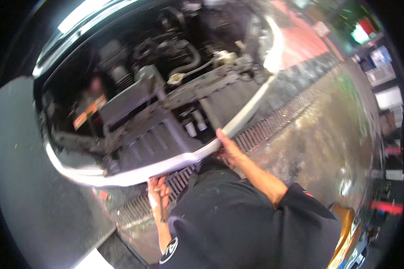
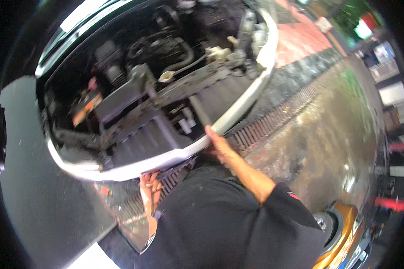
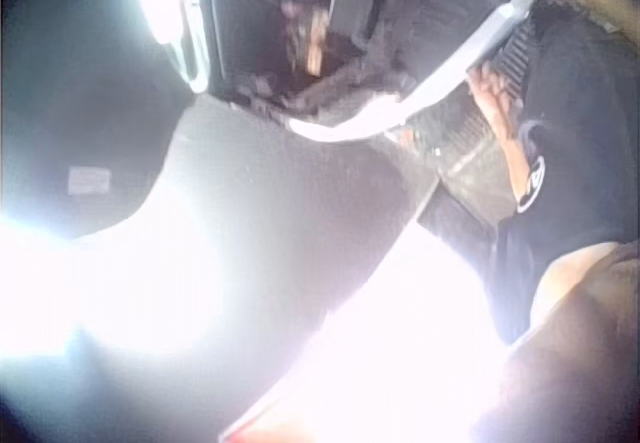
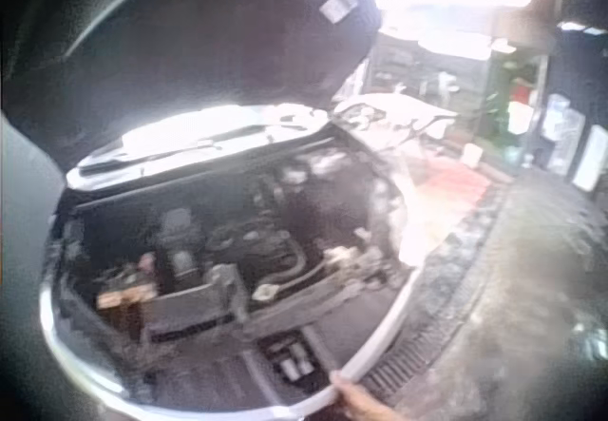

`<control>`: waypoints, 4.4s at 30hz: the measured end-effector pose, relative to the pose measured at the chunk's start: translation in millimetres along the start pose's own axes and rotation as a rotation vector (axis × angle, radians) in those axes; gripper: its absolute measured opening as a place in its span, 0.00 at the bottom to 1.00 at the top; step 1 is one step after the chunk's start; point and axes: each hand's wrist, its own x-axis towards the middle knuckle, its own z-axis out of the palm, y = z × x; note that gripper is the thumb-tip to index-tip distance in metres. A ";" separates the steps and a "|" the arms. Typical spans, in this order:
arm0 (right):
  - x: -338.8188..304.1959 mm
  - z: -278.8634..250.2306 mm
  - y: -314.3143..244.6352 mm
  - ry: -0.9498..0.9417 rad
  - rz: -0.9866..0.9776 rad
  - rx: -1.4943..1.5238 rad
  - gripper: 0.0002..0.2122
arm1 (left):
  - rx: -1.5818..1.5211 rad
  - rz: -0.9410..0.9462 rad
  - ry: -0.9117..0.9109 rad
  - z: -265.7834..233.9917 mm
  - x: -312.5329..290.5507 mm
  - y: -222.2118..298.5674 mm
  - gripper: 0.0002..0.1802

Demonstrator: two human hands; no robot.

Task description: The person walks to a black car with the hood open, removes the front bumper cover, and secures it with clips. They then walk to a workbench and scrub the removed bumper with a green sponge and water.

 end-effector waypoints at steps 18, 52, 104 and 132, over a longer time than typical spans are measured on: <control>-1.1 8.6 -6.4 0.021 -0.007 -0.024 0.56 | -0.055 0.012 0.063 -1.0 0.4 1.6 0.30; 10.8 -19.3 10.7 -0.008 -0.036 -0.074 0.51 | 0.079 0.021 0.065 13.4 1.2 2.8 0.27; 65.9 -67.3 -130.7 0.604 -0.409 0.197 0.45 | 0.325 -0.020 0.153 19.5 12.9 4.0 0.43; 98.7 -84.5 -131.8 0.273 -0.293 0.021 0.54 | 0.178 0.142 0.527 32.4 19.8 2.7 0.34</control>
